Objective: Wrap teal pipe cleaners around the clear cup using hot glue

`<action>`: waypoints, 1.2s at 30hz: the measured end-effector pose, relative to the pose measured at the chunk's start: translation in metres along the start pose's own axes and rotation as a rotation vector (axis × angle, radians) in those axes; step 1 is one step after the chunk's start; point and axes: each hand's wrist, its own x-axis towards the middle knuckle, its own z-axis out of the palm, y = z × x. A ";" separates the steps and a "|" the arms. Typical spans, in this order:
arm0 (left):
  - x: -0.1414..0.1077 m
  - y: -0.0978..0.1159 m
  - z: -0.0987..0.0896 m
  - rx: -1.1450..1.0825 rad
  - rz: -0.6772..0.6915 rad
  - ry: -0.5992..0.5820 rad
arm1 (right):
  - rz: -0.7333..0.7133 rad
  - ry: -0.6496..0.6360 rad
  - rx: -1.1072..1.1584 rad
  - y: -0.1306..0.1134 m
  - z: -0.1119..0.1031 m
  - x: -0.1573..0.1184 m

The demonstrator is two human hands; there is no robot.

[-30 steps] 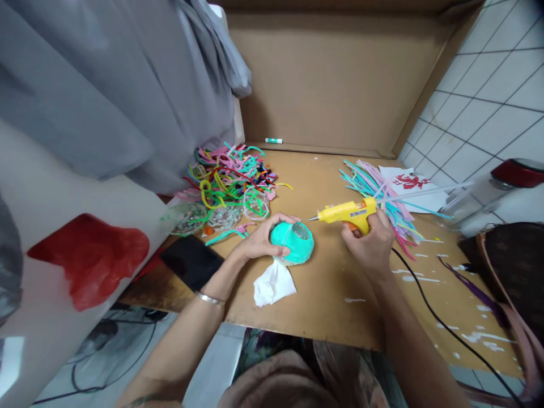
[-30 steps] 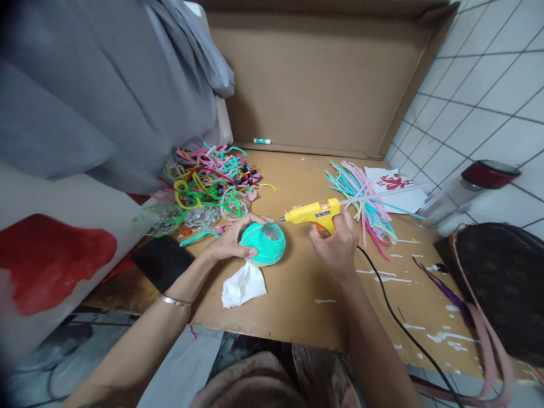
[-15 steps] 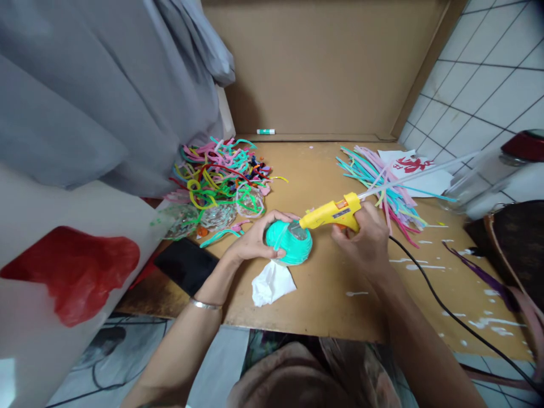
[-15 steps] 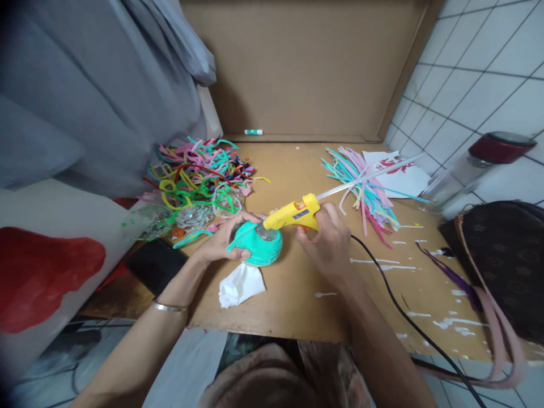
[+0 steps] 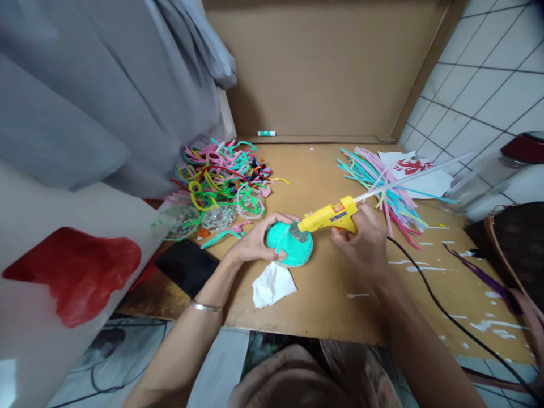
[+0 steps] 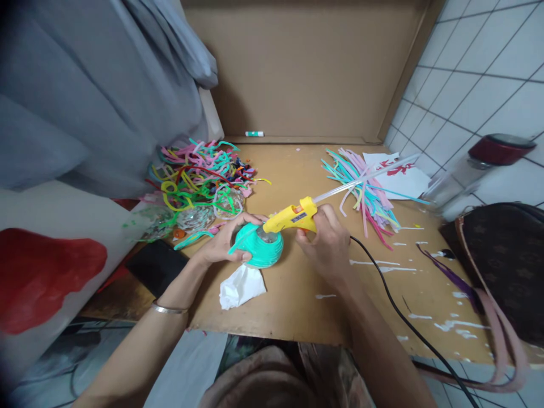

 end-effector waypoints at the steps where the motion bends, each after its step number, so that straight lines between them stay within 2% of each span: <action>1: 0.000 0.000 0.000 -0.001 -0.004 0.001 | 0.002 -0.007 0.000 0.000 0.000 0.000; 36: 0.000 0.003 0.001 0.015 -0.045 0.008 | -0.011 0.025 0.008 0.002 0.003 0.000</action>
